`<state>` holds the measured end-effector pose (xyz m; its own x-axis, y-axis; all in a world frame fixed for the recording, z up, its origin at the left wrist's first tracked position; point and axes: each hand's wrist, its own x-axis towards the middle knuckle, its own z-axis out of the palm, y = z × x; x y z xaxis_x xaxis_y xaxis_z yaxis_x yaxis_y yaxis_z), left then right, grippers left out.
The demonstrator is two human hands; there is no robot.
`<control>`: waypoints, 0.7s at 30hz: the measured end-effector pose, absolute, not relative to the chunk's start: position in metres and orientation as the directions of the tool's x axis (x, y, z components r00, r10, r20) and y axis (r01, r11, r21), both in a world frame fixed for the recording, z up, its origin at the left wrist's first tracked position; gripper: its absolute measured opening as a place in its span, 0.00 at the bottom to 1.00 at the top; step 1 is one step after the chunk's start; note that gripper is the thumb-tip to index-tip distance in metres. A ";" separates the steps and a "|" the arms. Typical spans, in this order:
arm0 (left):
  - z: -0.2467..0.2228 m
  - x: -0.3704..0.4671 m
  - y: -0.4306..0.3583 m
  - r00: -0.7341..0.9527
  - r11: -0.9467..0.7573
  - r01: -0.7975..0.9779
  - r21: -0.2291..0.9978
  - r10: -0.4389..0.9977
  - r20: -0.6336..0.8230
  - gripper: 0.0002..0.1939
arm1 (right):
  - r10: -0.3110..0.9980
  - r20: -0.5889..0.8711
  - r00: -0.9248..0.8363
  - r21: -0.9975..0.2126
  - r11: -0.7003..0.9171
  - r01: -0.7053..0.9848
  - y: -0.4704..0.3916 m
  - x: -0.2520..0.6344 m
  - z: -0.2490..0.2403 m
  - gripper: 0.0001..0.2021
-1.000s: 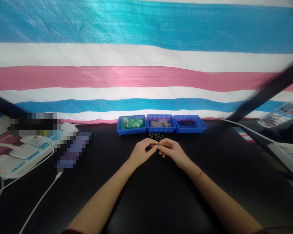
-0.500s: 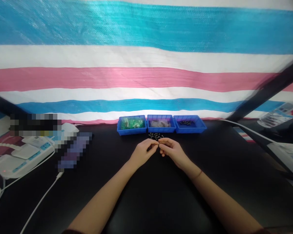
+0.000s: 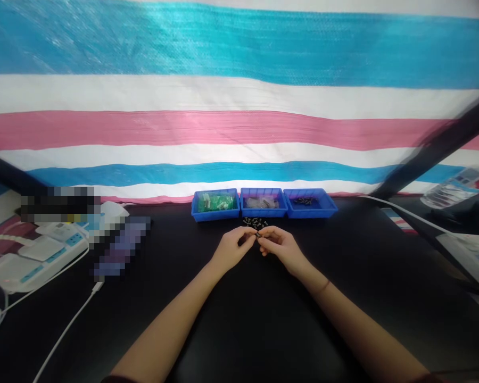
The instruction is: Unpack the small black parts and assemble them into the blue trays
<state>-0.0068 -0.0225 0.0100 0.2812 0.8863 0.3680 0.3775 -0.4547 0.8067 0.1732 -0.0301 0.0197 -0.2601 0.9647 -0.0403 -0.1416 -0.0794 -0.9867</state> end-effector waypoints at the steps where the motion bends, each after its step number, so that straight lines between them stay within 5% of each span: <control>1: 0.011 -0.007 -0.023 0.290 -0.452 0.375 0.809 0.887 0.361 0.09 | 0.968 -0.016 -0.251 -0.989 -0.052 -0.138 -0.031 0.173 0.020 0.11; 10: 0.016 -0.008 -0.023 0.298 -0.425 0.311 0.850 0.893 0.337 0.09 | 0.967 0.148 -0.207 -0.987 0.157 0.030 -0.033 0.175 0.016 0.07; 21: 0.013 -0.007 -0.024 0.268 -0.484 0.317 0.816 0.871 0.413 0.05 | 0.960 0.065 -0.273 -0.998 0.057 -0.040 -0.035 0.168 0.019 0.09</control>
<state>-0.0065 -0.0243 0.0126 0.2676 0.8705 0.4131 0.3166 -0.4843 0.8156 0.1682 -0.0346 0.0189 -0.2726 0.9599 0.0654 -0.0404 0.0565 -0.9976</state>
